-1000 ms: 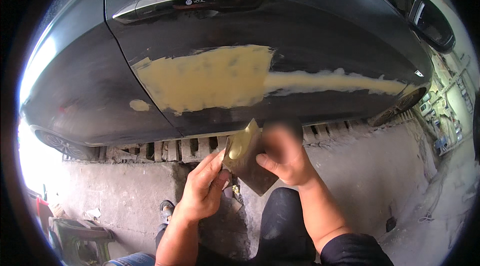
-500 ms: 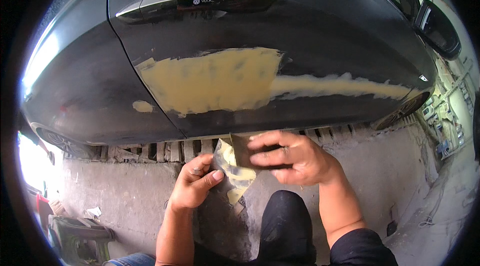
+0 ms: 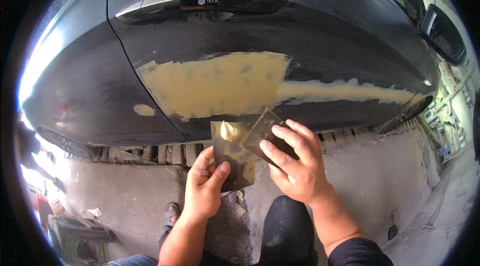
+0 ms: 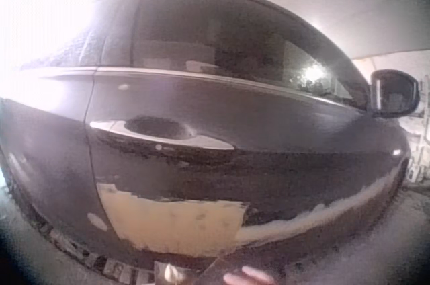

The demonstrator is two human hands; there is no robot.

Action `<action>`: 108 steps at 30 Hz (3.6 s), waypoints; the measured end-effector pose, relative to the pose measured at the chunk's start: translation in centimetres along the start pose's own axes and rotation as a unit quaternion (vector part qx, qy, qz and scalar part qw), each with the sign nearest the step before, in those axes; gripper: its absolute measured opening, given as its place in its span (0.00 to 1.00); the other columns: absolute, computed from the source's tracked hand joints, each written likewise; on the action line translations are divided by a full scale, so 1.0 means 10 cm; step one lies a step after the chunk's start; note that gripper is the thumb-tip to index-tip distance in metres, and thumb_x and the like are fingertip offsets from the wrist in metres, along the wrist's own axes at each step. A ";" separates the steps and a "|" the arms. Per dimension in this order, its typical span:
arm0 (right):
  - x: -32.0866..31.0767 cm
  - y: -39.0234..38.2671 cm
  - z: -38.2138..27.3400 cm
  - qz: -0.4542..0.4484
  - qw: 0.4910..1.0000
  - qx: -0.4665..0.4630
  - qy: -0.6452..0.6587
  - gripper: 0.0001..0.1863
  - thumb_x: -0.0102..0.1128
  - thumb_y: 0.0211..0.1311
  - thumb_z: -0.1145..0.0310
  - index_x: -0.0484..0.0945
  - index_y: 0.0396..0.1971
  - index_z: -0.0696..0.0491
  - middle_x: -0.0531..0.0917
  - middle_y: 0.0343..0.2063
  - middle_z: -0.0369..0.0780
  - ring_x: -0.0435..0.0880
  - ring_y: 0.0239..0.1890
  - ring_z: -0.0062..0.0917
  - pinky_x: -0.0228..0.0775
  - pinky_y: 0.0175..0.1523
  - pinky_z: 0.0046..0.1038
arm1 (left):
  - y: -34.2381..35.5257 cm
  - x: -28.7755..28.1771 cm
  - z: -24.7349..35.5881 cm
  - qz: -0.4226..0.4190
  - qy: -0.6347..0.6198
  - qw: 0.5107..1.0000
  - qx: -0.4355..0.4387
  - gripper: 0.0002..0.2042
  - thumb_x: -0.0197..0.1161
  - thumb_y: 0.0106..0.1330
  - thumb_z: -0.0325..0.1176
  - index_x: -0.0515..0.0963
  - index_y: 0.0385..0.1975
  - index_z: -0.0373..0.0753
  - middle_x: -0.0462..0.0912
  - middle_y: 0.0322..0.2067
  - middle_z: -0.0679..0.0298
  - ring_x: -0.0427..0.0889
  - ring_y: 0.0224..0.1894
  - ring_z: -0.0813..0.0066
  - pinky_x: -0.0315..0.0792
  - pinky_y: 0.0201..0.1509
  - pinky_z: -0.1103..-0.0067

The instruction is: The person applies body filler to a car door using a spreader and smooths the material across the repair surface.

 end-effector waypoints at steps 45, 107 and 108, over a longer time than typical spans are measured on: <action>0.17 0.54 0.60 0.058 0.933 0.195 -0.298 0.33 0.64 0.50 0.67 0.72 0.61 0.45 0.67 0.62 0.41 0.66 0.57 0.46 0.65 0.53 0.52 | 0.20 -0.21 0.02 0.066 0.108 0.985 0.114 0.18 0.56 0.71 0.22 0.69 0.60 0.29 0.81 0.50 0.61 0.78 0.51 0.78 0.67 0.58 0.81; 1.28 -0.22 0.84 0.131 0.950 0.171 -0.228 0.36 0.65 0.51 0.67 0.70 0.65 0.42 0.65 0.64 0.40 0.64 0.58 0.49 0.58 0.59 0.51 | 0.21 -0.42 -0.11 0.132 0.052 0.988 0.064 0.20 0.58 0.68 0.20 0.70 0.59 0.30 0.81 0.49 0.60 0.79 0.49 0.76 0.71 0.56 0.79; 1.39 -0.30 0.84 0.128 0.948 0.175 -0.231 0.37 0.65 0.50 0.67 0.70 0.65 0.40 0.64 0.65 0.39 0.64 0.58 0.50 0.58 0.58 0.52 | 0.20 -0.42 -0.11 0.132 0.050 0.987 0.070 0.20 0.58 0.67 0.20 0.70 0.59 0.30 0.81 0.49 0.60 0.79 0.49 0.76 0.71 0.56 0.79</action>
Point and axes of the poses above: each hand's wrist, its own y-axis towards the middle knuckle, its own x-axis out of the palm, z = x × y, the point moved 1 cm from there along y, towards the middle knuckle
